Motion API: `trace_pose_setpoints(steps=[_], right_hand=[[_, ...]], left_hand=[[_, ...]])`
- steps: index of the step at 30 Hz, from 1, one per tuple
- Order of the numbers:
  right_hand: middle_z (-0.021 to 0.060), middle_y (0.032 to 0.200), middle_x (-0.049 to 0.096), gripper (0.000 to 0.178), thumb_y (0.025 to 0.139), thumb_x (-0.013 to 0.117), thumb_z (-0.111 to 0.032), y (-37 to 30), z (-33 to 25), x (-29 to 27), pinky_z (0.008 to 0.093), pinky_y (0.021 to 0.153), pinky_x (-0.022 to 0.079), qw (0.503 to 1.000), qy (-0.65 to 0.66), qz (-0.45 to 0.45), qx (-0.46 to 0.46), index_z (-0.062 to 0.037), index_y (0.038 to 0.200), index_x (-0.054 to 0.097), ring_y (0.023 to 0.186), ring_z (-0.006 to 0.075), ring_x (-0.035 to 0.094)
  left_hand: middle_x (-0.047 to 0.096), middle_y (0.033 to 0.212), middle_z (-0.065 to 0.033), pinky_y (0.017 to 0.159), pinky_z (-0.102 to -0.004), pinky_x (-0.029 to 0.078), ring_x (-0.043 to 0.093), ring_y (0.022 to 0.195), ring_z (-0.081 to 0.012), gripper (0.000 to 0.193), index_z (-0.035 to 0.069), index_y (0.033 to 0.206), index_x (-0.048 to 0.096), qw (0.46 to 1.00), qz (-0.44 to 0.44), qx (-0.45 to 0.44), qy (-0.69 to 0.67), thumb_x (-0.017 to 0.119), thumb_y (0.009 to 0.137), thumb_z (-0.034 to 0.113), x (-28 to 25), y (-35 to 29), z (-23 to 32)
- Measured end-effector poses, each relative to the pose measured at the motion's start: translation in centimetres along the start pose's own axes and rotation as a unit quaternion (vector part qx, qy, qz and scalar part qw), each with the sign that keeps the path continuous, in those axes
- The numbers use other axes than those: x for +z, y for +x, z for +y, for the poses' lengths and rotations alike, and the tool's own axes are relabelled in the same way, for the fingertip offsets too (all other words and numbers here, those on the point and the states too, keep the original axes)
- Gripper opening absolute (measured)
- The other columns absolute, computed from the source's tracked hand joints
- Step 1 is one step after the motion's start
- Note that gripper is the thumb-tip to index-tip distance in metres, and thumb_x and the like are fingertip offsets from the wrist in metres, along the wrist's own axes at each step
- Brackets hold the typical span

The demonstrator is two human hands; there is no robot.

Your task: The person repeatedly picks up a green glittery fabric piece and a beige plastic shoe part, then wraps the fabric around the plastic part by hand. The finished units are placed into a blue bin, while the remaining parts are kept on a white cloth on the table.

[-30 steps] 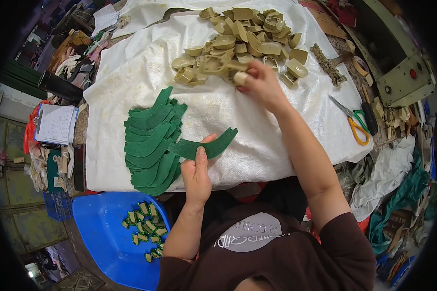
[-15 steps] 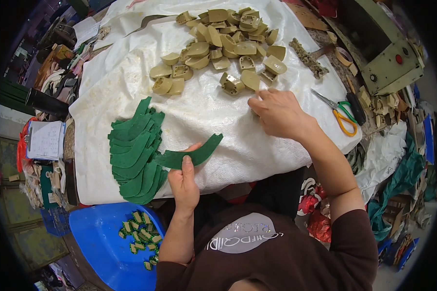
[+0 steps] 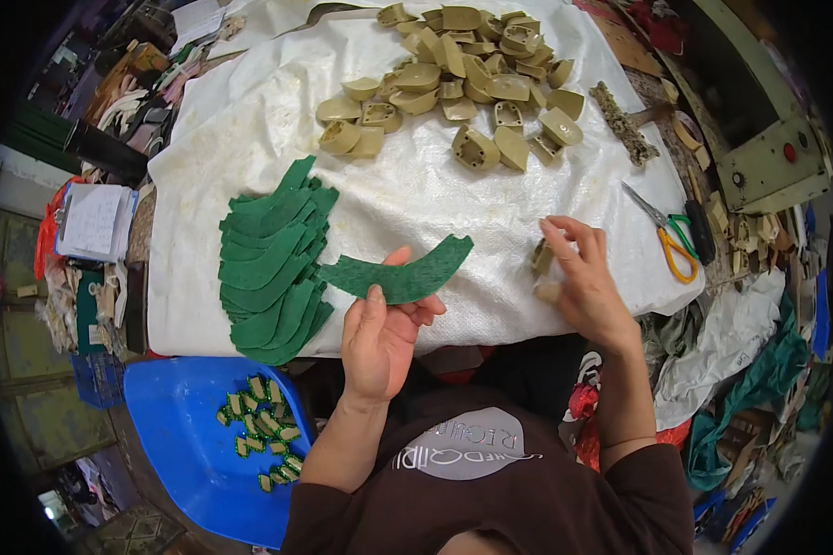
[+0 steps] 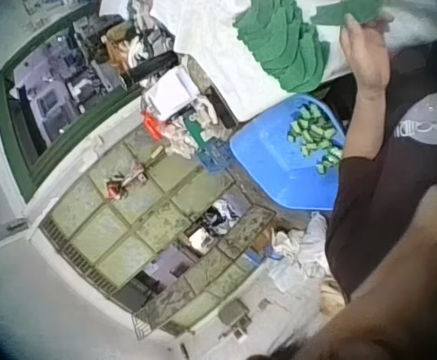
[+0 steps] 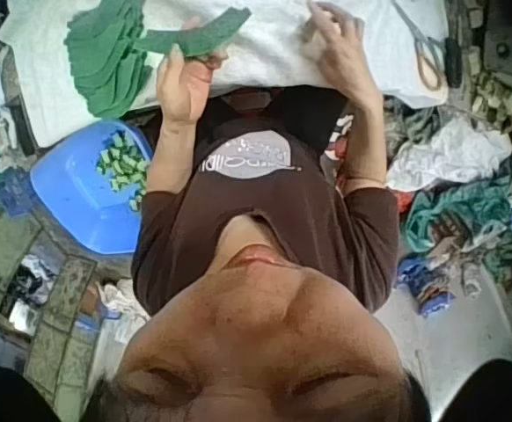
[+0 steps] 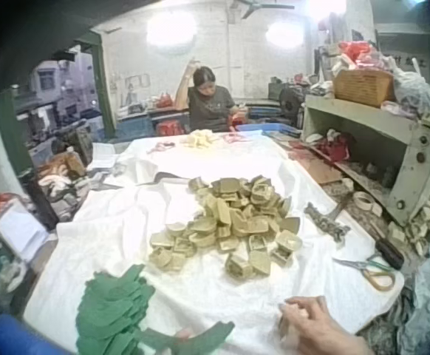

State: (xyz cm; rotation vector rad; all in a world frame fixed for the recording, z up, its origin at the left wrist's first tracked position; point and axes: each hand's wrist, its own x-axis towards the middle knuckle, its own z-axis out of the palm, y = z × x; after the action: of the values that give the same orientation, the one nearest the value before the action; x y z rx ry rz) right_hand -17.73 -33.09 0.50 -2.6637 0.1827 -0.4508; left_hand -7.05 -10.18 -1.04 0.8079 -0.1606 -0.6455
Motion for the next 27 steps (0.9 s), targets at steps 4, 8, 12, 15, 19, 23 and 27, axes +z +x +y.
trace_pose_setpoints(steps=[4, 8, 12, 15, 19, 23, 27], right_hand=[[0.0143, 0.103, 0.058, 0.044, 0.068, 0.056, 0.010, -0.6, 1.5, -1.8, 0.0370, 0.085, 0.046, 0.999, 0.026, -0.024, -0.009, -0.0014, 0.110, 0.058, 0.095, 0.0328, 0.055], [0.0163, 0.104, 0.056, 0.035, 0.077, 0.057, 0.007, -0.6, -2.9, -1.5, 0.0332, 0.081, 0.047, 0.918, 0.386, 0.086, 0.018, -0.0032, 0.111, 0.056, 0.096, 0.0250, 0.056], [0.0184, 0.107, 0.057, 0.040, 0.075, 0.056, 0.010, 1.2, -7.1, 0.5, 0.0352, 0.081, 0.049, 0.893, 0.428, 0.106, -0.097, -0.0028, 0.113, 0.055, 0.092, 0.0299, 0.060], [0.0171, 0.104, 0.060, 0.048, 0.068, 0.058, 0.014, 1.7, -7.8, 3.3, 0.0385, 0.074, 0.050, 0.904, 0.340, 0.186, -0.181, -0.0030, 0.113, 0.057, 0.087, 0.0321, 0.060], [0.0155, 0.105, 0.061, 0.052, 0.066, 0.058, 0.014, 2.0, -8.3, 4.8, 0.0377, 0.073, 0.049, 0.898, 0.307, 0.229, -0.218, -0.0050, 0.114, 0.057, 0.088, 0.0311, 0.059], [0.0142, 0.105, 0.061, 0.053, 0.064, 0.060, 0.013, 2.0, -8.2, 5.1, 0.0372, 0.072, 0.049, 0.895, 0.303, 0.238, -0.225, -0.0065, 0.114, 0.058, 0.088, 0.0306, 0.059], [0.0135, 0.104, 0.061, 0.054, 0.063, 0.062, 0.012, 2.0, -8.2, 4.9, 0.0373, 0.072, 0.049, 0.900, 0.292, 0.239, -0.216, -0.0062, 0.114, 0.058, 0.086, 0.0304, 0.058]], left_hand=[[0.062, 0.099, -0.0129, 0.075, -0.0289, 0.044, 0.058, 0.084, -0.0169, 0.045, -0.007, 0.133, 0.040, 0.999, -0.034, 0.002, 0.014, 0.028, 0.102, 0.025, -0.4, -0.3, 0.0], [0.061, 0.107, -0.0144, 0.076, -0.0292, 0.044, 0.057, 0.087, -0.0161, 0.042, -0.008, 0.129, 0.043, 0.998, 0.001, 0.040, 0.042, 0.030, 0.102, 0.022, -0.2, -0.7, -0.4], [0.057, 0.118, -0.0160, 0.083, -0.0308, 0.044, 0.056, 0.095, -0.0163, 0.040, -0.010, 0.127, 0.045, 0.996, 0.040, 0.057, 0.057, 0.032, 0.102, 0.019, 1.2, -0.8, -0.9], [0.055, 0.123, -0.0176, 0.092, -0.0327, 0.043, 0.055, 0.105, -0.0190, 0.040, -0.011, 0.126, 0.045, 0.996, 0.008, 0.061, 0.066, 0.031, 0.102, 0.017, 2.4, -1.4, -0.1], [0.053, 0.126, -0.0197, 0.098, -0.0332, 0.043, 0.053, 0.115, -0.0224, 0.041, -0.013, 0.126, 0.044, 0.994, -0.047, 0.067, 0.078, 0.029, 0.102, 0.017, 2.5, -2.0, 0.7], [0.052, 0.126, -0.0196, 0.095, -0.0317, 0.046, 0.055, 0.112, -0.0207, 0.041, -0.013, 0.127, 0.043, 0.991, -0.051, 0.070, 0.097, 0.029, 0.102, 0.016, 2.3, -2.2, 0.7], [0.053, 0.126, -0.0186, 0.093, -0.0307, 0.046, 0.055, 0.110, -0.0190, 0.040, -0.014, 0.127, 0.044, 0.986, -0.056, 0.089, 0.130, 0.030, 0.101, 0.014, 2.8, -2.2, 0.7]])
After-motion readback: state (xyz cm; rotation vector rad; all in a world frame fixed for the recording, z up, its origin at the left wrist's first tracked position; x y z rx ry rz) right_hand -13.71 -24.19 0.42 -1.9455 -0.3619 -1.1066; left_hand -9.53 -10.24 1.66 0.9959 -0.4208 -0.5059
